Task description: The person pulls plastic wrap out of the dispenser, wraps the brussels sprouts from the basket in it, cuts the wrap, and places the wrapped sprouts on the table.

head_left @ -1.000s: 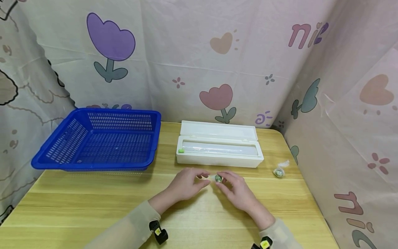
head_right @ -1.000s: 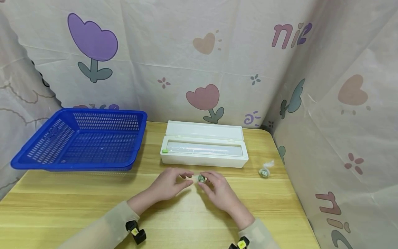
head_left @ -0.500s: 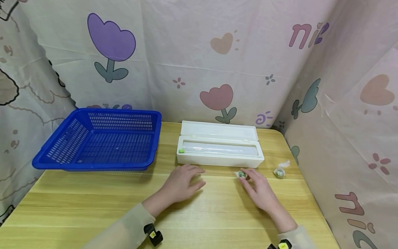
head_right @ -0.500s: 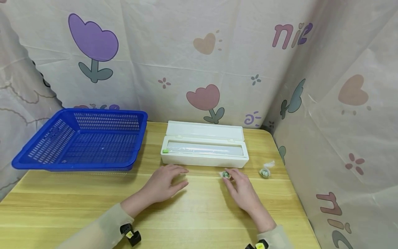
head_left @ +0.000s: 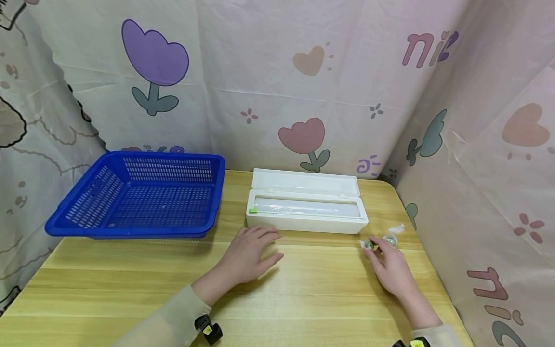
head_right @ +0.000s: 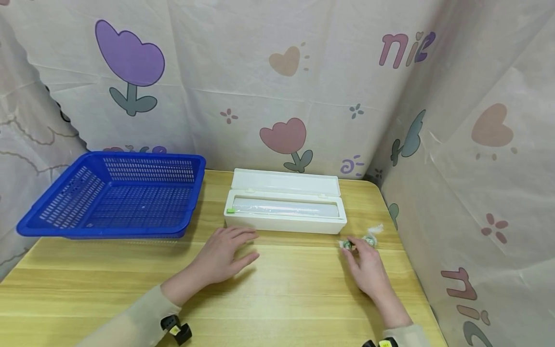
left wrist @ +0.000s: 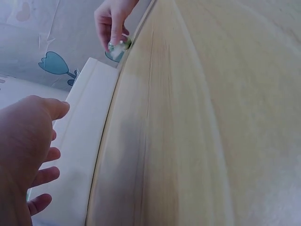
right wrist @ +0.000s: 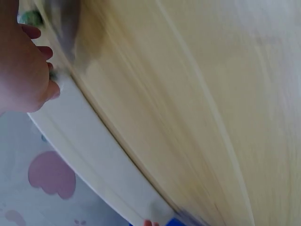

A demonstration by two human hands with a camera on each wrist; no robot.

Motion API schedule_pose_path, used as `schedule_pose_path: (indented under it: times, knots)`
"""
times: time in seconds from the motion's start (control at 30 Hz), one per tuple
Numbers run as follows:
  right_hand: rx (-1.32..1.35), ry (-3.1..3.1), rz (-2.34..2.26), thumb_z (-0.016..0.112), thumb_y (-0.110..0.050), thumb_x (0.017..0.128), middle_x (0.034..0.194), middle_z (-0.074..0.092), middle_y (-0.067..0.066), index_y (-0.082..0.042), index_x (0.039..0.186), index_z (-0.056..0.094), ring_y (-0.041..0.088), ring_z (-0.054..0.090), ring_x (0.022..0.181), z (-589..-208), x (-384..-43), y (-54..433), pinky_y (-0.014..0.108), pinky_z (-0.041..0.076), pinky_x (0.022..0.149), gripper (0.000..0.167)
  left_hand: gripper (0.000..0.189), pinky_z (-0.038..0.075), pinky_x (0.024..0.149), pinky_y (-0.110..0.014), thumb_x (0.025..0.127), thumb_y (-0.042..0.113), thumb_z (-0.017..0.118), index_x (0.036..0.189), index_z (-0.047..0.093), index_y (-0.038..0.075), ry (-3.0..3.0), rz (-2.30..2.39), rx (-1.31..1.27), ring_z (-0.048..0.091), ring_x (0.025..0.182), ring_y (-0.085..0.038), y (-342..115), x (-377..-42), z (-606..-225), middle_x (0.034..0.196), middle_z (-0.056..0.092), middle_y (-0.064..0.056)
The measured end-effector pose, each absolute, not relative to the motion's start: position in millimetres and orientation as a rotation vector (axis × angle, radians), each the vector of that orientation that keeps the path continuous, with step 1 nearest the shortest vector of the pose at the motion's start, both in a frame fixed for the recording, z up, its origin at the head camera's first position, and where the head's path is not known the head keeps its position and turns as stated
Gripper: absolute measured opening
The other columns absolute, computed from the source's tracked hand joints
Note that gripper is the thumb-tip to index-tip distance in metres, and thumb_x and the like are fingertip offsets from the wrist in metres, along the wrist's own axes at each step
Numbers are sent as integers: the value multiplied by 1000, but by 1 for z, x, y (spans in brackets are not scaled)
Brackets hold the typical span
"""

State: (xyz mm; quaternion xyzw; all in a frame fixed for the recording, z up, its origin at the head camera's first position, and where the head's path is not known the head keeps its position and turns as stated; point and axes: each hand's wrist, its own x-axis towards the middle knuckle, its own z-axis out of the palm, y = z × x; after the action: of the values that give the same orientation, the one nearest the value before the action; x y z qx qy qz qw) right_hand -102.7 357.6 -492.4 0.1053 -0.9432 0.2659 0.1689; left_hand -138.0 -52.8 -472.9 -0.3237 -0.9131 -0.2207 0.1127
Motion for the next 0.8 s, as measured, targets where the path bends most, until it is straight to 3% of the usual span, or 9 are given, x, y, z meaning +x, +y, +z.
schedule_pose_path:
  times: [0.3, 0.53, 0.8]
  knots:
    - [213, -2748, 767, 73, -10, 101, 114, 70, 23, 11, 130, 65, 36, 71, 98, -497, -102, 371, 53, 60, 82, 36, 49, 47, 101, -64, 99, 53, 71, 136, 72, 20, -2662, -668, -937, 60, 126, -25, -57, -137, -473, 140, 66, 0]
    - [201, -2743, 724, 74, -14, 101, 106, 69, 16, 9, 130, 66, 32, 69, 94, -498, -102, 373, 54, 58, 80, 38, 48, 47, 99, -63, 99, 52, 72, 135, 72, 20, -2661, -665, -928, 61, 126, -26, -59, -137, -472, 141, 66, 0]
    - [271, -2559, 740, 79, -10, 95, 117, 65, 21, 9, 130, 65, 40, 61, 103, -488, -101, 365, 59, 47, 89, 42, 48, 48, 100, -62, 101, 52, 69, 137, 71, 20, -2635, -640, -925, 61, 126, -26, -59, -136, -465, 142, 65, 0]
